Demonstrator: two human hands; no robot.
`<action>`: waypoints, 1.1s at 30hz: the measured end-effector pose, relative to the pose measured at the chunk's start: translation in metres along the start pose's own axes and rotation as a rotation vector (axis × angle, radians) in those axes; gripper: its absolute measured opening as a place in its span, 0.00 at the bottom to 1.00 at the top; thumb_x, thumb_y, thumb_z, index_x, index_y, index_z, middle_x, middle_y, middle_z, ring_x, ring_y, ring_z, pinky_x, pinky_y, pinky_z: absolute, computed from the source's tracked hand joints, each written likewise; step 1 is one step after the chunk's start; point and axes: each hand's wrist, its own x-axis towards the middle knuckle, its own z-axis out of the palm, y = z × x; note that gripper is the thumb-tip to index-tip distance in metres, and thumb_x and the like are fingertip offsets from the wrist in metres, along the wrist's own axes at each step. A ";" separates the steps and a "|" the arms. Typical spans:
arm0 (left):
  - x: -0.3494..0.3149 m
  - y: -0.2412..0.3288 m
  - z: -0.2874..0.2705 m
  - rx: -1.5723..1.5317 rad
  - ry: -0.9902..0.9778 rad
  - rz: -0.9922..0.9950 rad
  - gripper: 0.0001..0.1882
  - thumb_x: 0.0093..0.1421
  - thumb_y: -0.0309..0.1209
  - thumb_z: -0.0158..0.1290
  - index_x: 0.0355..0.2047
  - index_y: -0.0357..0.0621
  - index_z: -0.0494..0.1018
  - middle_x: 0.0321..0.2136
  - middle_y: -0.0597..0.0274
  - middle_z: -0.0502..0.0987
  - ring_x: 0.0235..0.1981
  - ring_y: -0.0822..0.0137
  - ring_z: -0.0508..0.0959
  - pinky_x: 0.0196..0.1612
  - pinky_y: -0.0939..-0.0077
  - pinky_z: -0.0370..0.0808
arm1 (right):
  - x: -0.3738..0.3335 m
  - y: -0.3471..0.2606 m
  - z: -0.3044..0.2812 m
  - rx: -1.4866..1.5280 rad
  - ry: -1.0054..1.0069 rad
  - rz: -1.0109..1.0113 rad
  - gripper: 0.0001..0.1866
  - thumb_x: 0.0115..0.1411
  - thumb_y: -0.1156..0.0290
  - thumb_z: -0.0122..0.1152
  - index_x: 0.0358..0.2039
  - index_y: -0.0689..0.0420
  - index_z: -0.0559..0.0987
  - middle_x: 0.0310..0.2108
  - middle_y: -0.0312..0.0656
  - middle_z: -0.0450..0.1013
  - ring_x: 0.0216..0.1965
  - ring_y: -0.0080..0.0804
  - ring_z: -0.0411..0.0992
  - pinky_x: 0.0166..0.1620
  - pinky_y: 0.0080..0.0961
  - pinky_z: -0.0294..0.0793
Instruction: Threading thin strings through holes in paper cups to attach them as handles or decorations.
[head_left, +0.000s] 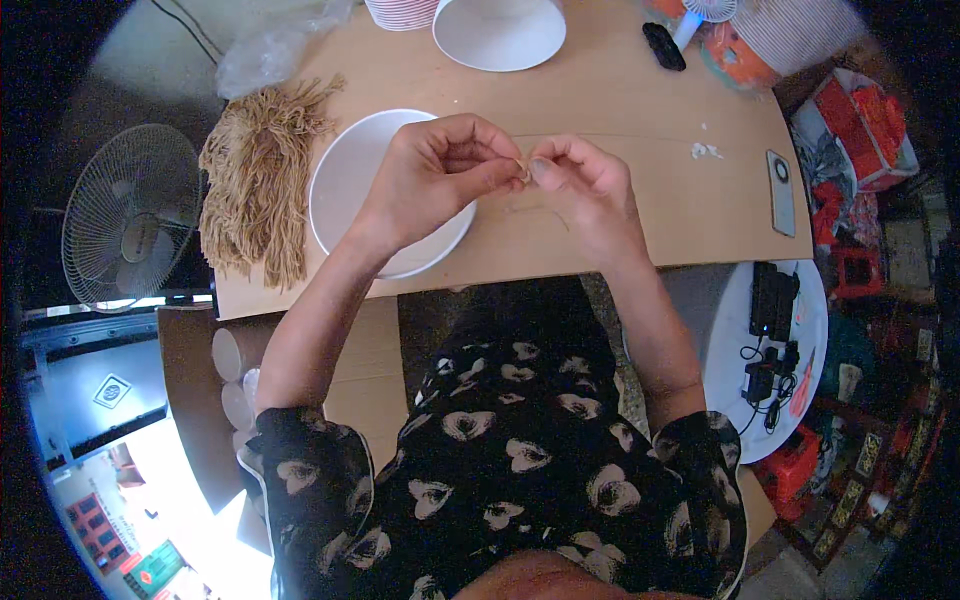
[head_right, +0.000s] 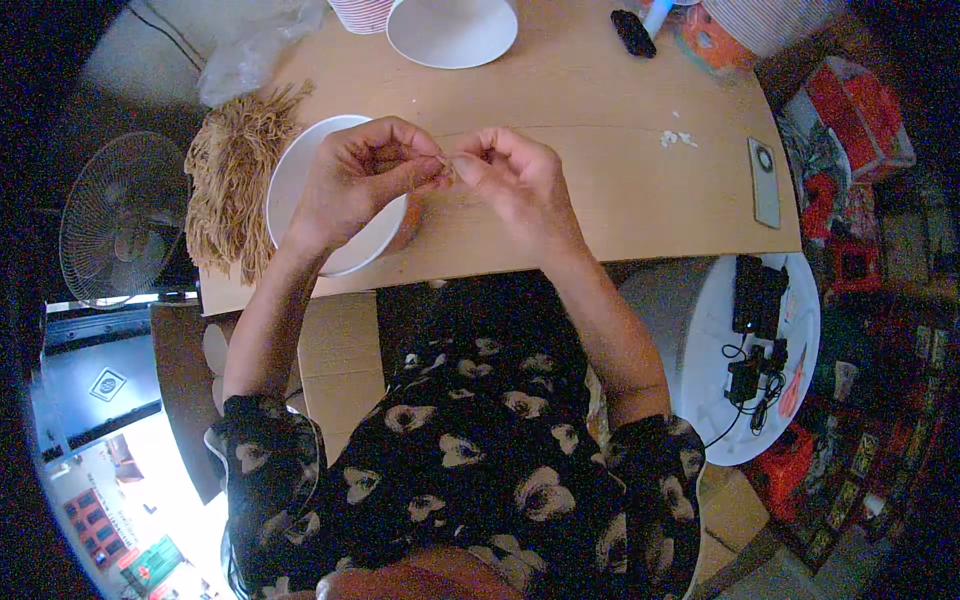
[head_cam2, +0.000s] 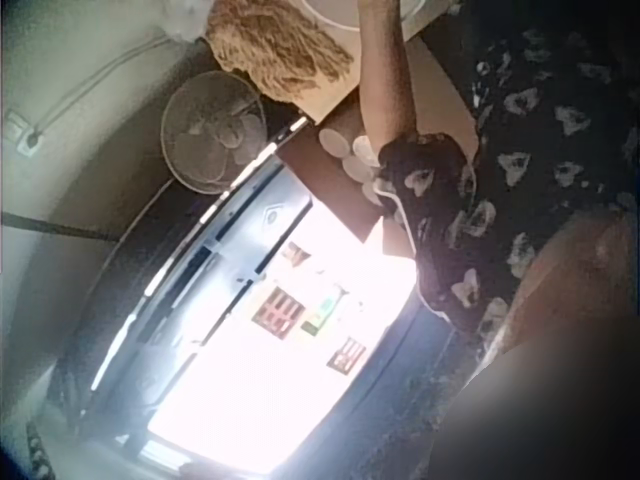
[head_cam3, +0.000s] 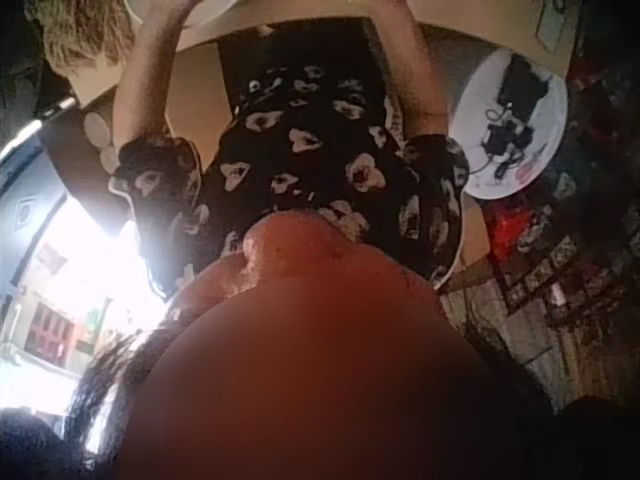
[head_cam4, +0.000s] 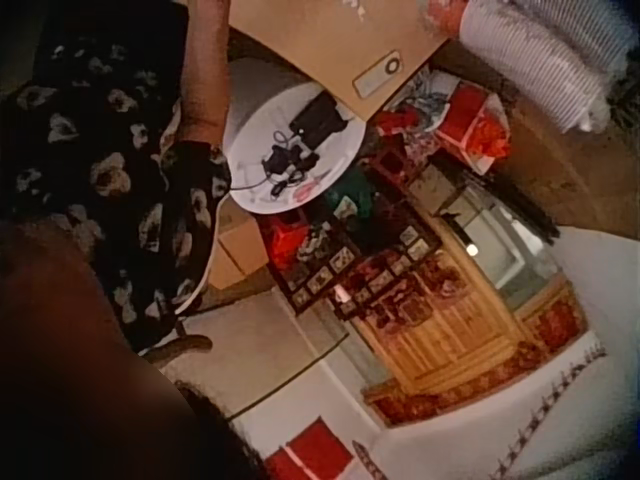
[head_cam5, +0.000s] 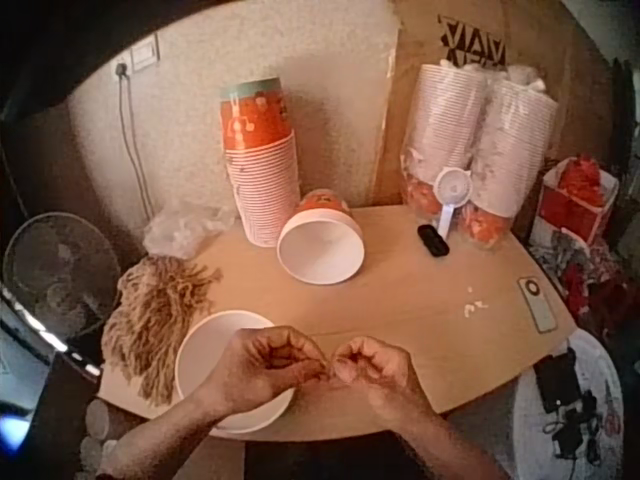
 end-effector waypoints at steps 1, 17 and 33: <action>0.000 0.001 0.000 -0.003 -0.003 -0.006 0.06 0.60 0.20 0.59 0.37 0.33 0.76 0.32 0.61 0.81 0.35 0.73 0.82 0.42 0.81 0.80 | 0.001 0.003 0.000 0.011 0.017 -0.024 0.10 0.62 0.70 0.64 0.40 0.63 0.78 0.34 0.34 0.77 0.37 0.19 0.73 0.43 0.15 0.73; -0.002 0.001 0.001 -0.062 -0.002 -0.028 0.04 0.60 0.20 0.59 0.35 0.33 0.76 0.30 0.59 0.81 0.33 0.72 0.82 0.40 0.81 0.80 | -0.002 -0.007 0.006 0.012 0.088 -0.086 0.12 0.62 0.69 0.63 0.42 0.64 0.80 0.34 0.35 0.78 0.36 0.20 0.74 0.43 0.18 0.74; -0.001 0.014 0.001 -0.146 -0.062 -0.095 0.13 0.64 0.21 0.54 0.49 0.33 0.72 0.35 0.56 0.82 0.37 0.71 0.82 0.44 0.79 0.80 | 0.001 -0.013 0.004 -0.048 0.046 -0.005 0.09 0.68 0.68 0.55 0.39 0.61 0.76 0.29 0.34 0.75 0.28 0.16 0.69 0.33 0.13 0.68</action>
